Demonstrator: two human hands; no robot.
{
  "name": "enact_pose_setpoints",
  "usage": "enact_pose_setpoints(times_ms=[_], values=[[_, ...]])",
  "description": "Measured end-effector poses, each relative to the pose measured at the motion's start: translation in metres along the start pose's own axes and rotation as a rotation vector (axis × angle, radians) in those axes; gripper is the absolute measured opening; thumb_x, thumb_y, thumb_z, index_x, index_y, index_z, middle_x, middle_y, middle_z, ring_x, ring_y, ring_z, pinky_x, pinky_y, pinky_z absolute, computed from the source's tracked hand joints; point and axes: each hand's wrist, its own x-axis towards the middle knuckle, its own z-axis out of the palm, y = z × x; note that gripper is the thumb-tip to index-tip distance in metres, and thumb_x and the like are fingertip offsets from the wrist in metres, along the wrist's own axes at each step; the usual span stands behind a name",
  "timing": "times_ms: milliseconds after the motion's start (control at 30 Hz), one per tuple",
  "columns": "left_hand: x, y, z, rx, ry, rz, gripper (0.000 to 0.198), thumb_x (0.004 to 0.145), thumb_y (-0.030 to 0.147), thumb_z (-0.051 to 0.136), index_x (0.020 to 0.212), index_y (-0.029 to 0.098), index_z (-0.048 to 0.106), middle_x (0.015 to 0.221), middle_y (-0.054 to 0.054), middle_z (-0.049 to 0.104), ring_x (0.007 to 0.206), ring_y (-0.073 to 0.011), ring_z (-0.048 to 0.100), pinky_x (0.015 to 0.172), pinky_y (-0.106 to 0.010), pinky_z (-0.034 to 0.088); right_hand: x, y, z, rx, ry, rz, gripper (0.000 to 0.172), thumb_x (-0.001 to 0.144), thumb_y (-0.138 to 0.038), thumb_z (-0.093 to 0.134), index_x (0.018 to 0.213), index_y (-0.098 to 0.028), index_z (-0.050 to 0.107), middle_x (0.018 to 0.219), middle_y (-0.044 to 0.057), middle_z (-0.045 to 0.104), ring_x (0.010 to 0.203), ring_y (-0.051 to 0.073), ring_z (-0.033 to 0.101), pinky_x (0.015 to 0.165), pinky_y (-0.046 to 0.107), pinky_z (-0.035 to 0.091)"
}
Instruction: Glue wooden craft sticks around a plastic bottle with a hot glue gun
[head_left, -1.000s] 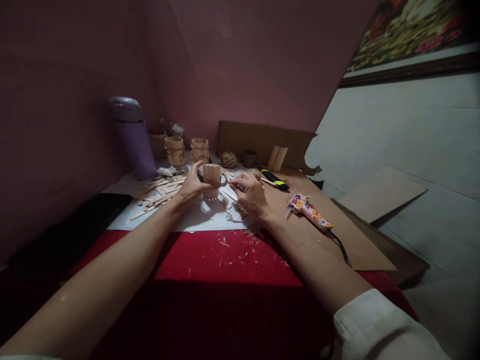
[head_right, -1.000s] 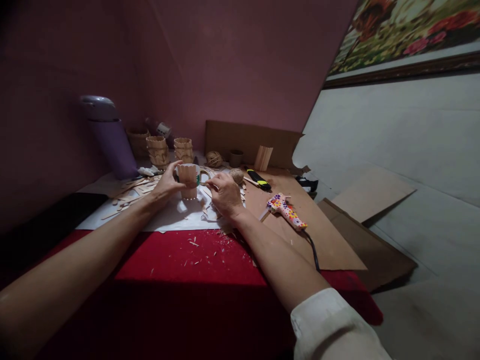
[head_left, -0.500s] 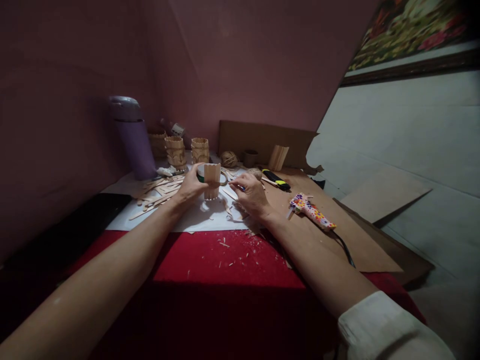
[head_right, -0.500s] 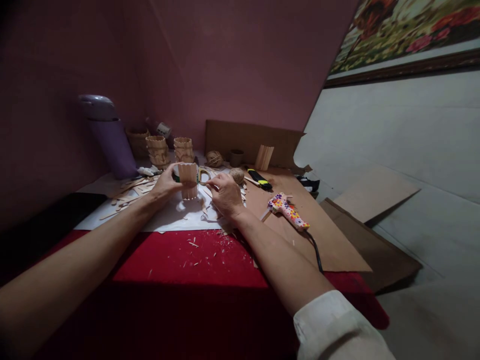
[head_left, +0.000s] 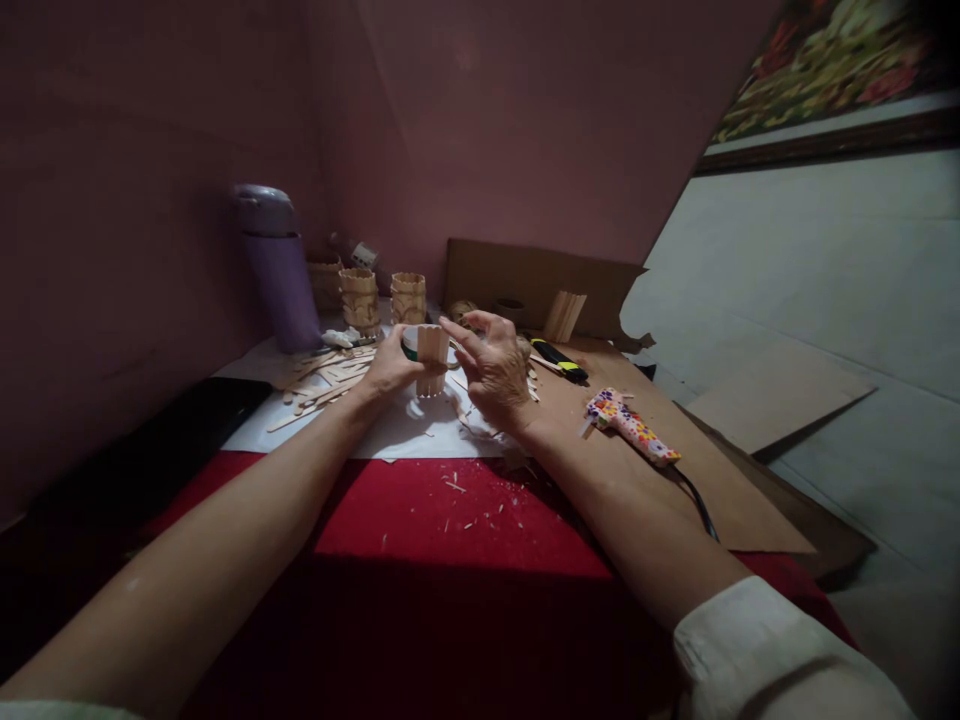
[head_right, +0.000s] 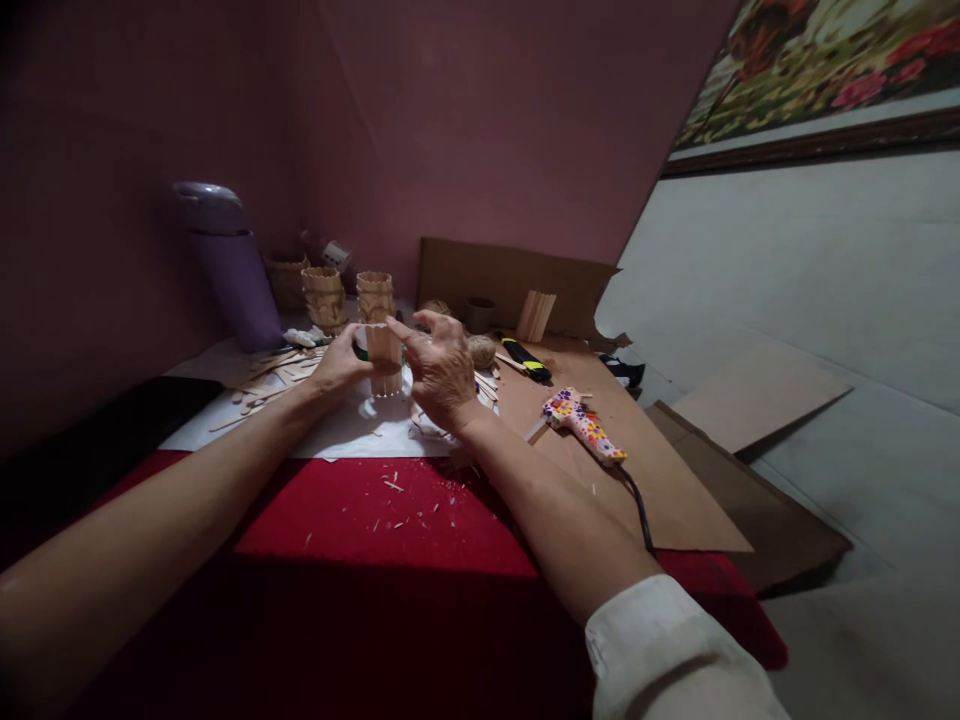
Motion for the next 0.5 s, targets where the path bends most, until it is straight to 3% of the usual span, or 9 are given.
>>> enact_pose_setpoints(times_ms=[167,500], values=[[0.002,0.001,0.001,-0.001,-0.008,-0.002,0.065,0.034,0.032,0.086,0.089,0.019,0.054,0.079,0.002,0.061,0.079,-0.0209,0.059,0.075,-0.034,0.047,0.01,-0.012,0.008,-0.142,-0.085,-0.084,0.055,0.092,-0.012,0.05,0.141,-0.034,0.052,0.142,0.006,0.045,0.133,0.028,0.032,0.108,0.047,0.036],[0.001,0.001,0.0,0.01,-0.015,0.015,0.066,0.035,0.034,0.087,0.09,0.018,0.053,0.089,-0.001,0.063,0.088,-0.0235,0.06,0.083,-0.037,0.047,0.012,-0.017,0.005,-0.179,-0.105,-0.081,0.048,0.091,-0.013,0.051,0.135,-0.032,0.059,0.146,0.007,0.046,0.139,0.028,0.03,0.107,0.047,0.032]])
